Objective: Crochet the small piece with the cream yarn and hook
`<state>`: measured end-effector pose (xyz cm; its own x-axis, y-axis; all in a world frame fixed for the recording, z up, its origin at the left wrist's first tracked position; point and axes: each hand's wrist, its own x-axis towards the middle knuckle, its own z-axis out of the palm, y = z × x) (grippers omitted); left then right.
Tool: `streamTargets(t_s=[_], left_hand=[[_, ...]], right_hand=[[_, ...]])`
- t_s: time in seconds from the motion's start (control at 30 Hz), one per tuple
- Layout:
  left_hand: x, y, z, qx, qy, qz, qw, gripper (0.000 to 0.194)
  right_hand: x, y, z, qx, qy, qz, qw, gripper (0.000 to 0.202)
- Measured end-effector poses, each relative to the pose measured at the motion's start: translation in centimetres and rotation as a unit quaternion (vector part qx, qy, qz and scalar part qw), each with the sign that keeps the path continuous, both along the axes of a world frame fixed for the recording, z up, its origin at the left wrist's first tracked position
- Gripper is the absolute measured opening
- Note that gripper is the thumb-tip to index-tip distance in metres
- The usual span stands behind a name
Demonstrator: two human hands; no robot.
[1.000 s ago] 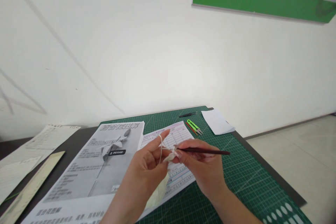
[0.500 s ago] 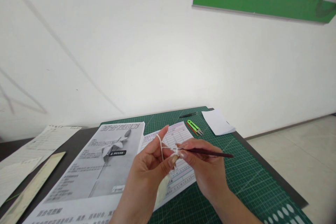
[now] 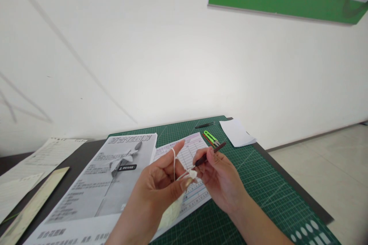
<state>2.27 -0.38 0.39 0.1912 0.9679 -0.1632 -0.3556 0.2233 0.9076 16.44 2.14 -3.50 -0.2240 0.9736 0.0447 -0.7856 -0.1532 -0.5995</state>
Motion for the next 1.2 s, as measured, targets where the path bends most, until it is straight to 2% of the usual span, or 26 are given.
streamTargets(t_s=[0.13, 0.33, 0.6, 0.83, 1.2], left_hand=[[-0.7, 0.2, -0.5, -0.005, 0.007, -0.063, 0.998, 0.063], [-1.1, 0.3, -0.8, -0.002, -0.005, -0.1, 0.995, 0.057], [-1.1, 0.1, -0.5, -0.011, -0.014, -0.112, 0.994, 0.062], [-0.9, 0.0, 0.0, -0.016, 0.005, -0.095, 0.995, 0.054], [-0.6, -0.1, 0.6, -0.038, 0.043, -0.086, 0.995, 0.073]], right_hand=[[0.1, -0.1, 0.0, 0.006, -0.006, -0.001, 1.0, 0.027], [0.3, -0.3, 0.1, 0.042, -0.006, 0.003, 0.999, 0.029], [0.6, -0.2, 0.5, 0.089, -0.009, -0.003, 0.996, 0.03], [0.8, -0.3, 0.8, 0.144, -0.035, -0.035, 0.988, 0.031], [1.3, -0.2, 0.7, 0.171, -0.102, -0.08, 0.977, 0.034]])
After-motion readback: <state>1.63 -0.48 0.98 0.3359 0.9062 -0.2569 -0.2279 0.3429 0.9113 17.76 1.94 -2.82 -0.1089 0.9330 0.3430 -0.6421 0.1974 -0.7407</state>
